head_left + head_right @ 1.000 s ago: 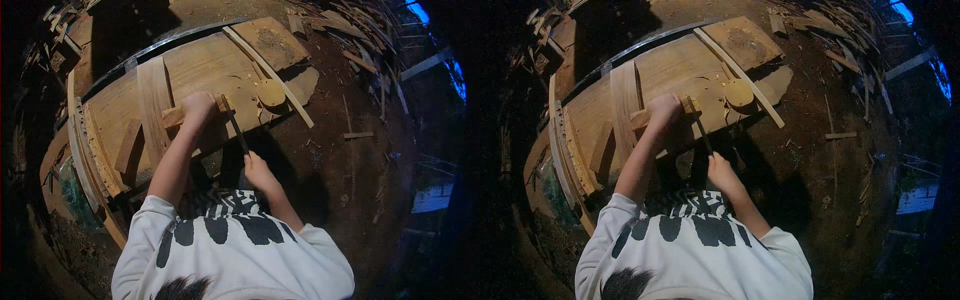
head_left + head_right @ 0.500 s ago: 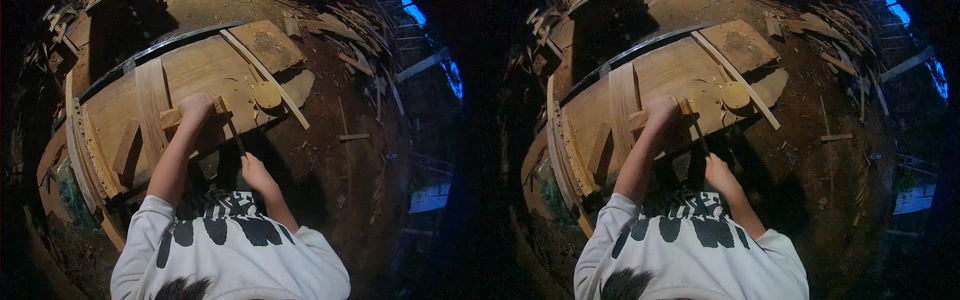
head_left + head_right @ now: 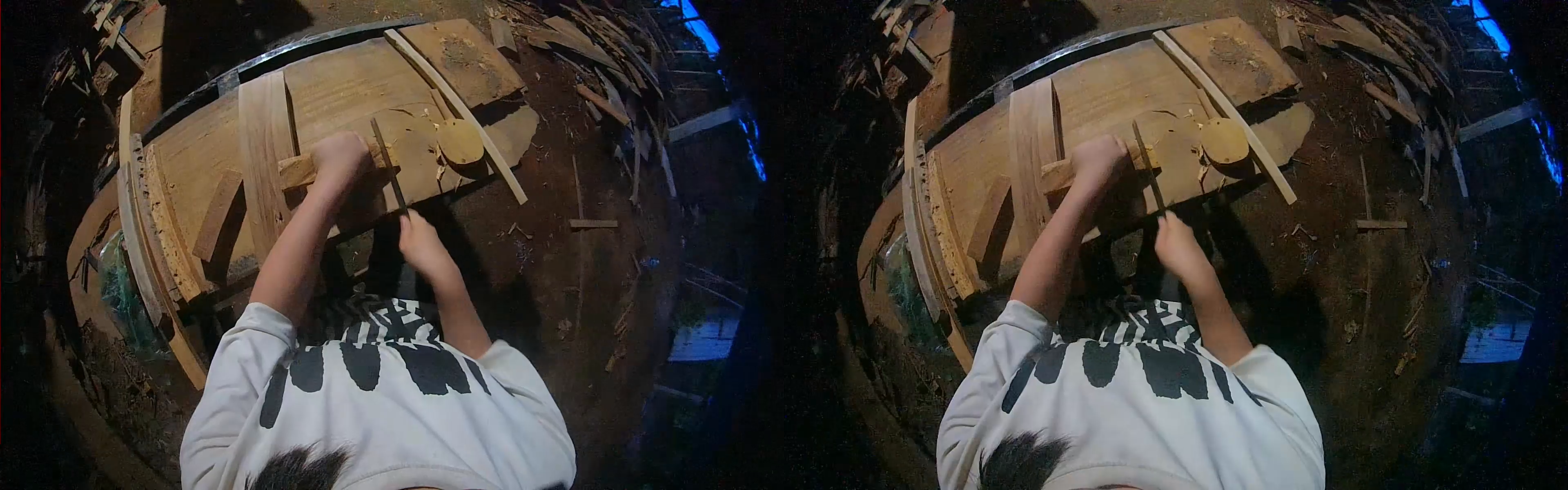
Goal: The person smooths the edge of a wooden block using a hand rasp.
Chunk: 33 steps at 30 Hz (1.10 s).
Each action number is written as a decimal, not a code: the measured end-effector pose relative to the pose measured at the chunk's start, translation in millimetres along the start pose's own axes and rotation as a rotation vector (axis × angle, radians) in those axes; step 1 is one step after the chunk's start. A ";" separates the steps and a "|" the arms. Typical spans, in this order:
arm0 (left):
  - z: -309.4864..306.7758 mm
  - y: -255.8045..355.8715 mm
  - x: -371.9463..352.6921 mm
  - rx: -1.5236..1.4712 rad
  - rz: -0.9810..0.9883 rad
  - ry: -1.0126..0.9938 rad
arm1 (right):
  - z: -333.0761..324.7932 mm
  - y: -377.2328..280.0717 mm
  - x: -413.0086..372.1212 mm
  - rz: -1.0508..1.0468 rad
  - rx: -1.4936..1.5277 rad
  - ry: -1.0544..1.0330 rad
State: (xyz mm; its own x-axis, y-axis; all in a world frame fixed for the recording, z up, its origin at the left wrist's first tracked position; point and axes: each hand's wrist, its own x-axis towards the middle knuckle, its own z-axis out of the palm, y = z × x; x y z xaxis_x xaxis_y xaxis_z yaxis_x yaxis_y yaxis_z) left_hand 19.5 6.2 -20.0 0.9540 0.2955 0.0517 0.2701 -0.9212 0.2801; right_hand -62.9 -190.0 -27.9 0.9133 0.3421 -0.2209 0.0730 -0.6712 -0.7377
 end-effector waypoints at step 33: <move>14.4 -11.8 9.3 0.160 0.181 -0.094 | 3.1 -22.7 39.5 0.042 -0.001 0.010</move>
State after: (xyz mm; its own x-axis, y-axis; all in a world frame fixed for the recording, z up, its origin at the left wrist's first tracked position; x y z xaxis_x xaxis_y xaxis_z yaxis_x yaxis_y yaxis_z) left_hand 27.0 16.2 -36.6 0.9946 0.1040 -0.0042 0.1038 -0.9875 0.1184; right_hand -29.7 -159.2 -21.8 0.9196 0.3069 -0.2451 0.0347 -0.6852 -0.7276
